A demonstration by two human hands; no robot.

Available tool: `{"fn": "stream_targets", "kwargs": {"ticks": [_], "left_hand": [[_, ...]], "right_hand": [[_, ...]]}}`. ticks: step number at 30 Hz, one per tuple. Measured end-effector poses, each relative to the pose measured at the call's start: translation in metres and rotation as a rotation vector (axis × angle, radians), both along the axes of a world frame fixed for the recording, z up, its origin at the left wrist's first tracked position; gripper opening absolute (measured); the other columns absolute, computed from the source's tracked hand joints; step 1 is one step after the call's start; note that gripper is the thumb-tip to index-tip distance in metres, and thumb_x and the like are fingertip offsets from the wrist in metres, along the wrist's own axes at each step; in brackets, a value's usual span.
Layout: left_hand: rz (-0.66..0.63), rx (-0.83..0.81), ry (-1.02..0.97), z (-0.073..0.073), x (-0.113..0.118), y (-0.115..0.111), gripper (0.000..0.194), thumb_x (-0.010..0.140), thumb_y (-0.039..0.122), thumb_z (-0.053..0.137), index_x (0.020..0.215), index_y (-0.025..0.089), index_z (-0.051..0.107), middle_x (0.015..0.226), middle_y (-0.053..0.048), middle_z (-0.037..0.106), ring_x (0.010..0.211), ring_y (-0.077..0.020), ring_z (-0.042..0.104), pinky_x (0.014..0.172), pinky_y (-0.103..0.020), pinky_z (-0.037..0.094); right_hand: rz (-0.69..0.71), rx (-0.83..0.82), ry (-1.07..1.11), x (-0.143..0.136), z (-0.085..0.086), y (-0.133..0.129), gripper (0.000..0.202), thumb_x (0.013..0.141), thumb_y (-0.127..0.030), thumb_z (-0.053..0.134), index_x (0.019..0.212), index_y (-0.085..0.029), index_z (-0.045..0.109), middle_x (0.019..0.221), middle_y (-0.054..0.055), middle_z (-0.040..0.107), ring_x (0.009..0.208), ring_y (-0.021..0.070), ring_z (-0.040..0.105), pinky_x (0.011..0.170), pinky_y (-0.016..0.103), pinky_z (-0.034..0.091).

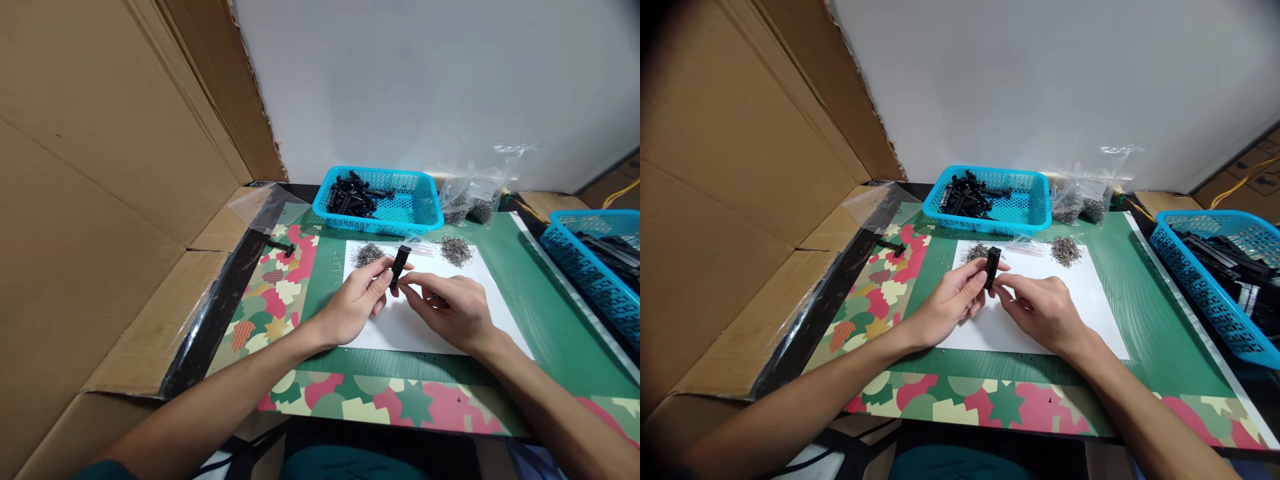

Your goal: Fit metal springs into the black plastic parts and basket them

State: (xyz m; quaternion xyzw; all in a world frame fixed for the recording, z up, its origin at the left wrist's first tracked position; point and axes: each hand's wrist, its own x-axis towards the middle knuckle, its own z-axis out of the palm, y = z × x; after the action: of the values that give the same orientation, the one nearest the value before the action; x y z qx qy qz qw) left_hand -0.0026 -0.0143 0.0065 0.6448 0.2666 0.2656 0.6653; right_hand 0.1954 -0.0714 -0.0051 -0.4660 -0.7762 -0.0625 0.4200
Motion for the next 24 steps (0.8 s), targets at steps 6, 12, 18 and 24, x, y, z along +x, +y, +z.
{"fn": "stream_targets", "kwargs": {"ticks": [6, 12, 18, 24], "left_hand": [[0.010, -0.017, -0.005, -0.0030, 0.0012, 0.0002, 0.047, 0.108, 0.051, 0.047, 0.141, 0.020, 0.062, 0.066, 0.006, 0.046, 0.052, -0.0082, 0.042, 0.049, -0.020, 0.032], [0.023, -0.037, -0.021, -0.0020, 0.0020, -0.0008, 0.049, 0.107, 0.053, 0.049, 0.139, 0.018, 0.063, 0.066, 0.006, 0.045, 0.050, -0.0081, 0.041, 0.048, -0.020, 0.031], [0.019, -0.004, 0.019, 0.0002, 0.0001, -0.0014, 0.046, 0.108, 0.051, 0.050, 0.140, 0.019, 0.062, 0.066, 0.005, 0.050, 0.049, -0.0077, 0.044, 0.048, -0.020, 0.033], [0.030, 0.014, 0.034, 0.0001, 0.0004, -0.0012, 0.046, 0.108, 0.049, 0.049, 0.140, 0.019, 0.062, 0.064, 0.006, 0.049, 0.050, -0.0077, 0.044, 0.048, -0.019, 0.034]], "right_hand": [[0.058, 0.008, 0.024, -0.0015, 0.0030, -0.0007, 0.012, 0.099, -0.012, 0.064, 0.096, -0.021, 0.072, 0.065, -0.005, 0.075, 0.039, 0.0062, 0.050, 0.047, 0.021, 0.044], [0.029, 0.004, 0.025, -0.0011, 0.0029, -0.0022, 0.013, 0.097, -0.014, 0.066, 0.094, -0.023, 0.074, 0.059, -0.006, 0.071, 0.039, 0.0063, 0.050, 0.047, 0.021, 0.042], [0.008, 0.051, -0.012, -0.0005, 0.0014, -0.0022, 0.015, 0.095, -0.011, 0.066, 0.091, -0.023, 0.074, 0.051, -0.007, 0.063, 0.038, 0.0064, 0.048, 0.047, 0.022, 0.040], [0.015, 0.071, -0.011, -0.0019, 0.0033, -0.0020, 0.015, 0.092, -0.008, 0.068, 0.086, -0.021, 0.071, 0.053, -0.007, 0.064, 0.038, 0.0057, 0.048, 0.046, 0.021, 0.040]]}}
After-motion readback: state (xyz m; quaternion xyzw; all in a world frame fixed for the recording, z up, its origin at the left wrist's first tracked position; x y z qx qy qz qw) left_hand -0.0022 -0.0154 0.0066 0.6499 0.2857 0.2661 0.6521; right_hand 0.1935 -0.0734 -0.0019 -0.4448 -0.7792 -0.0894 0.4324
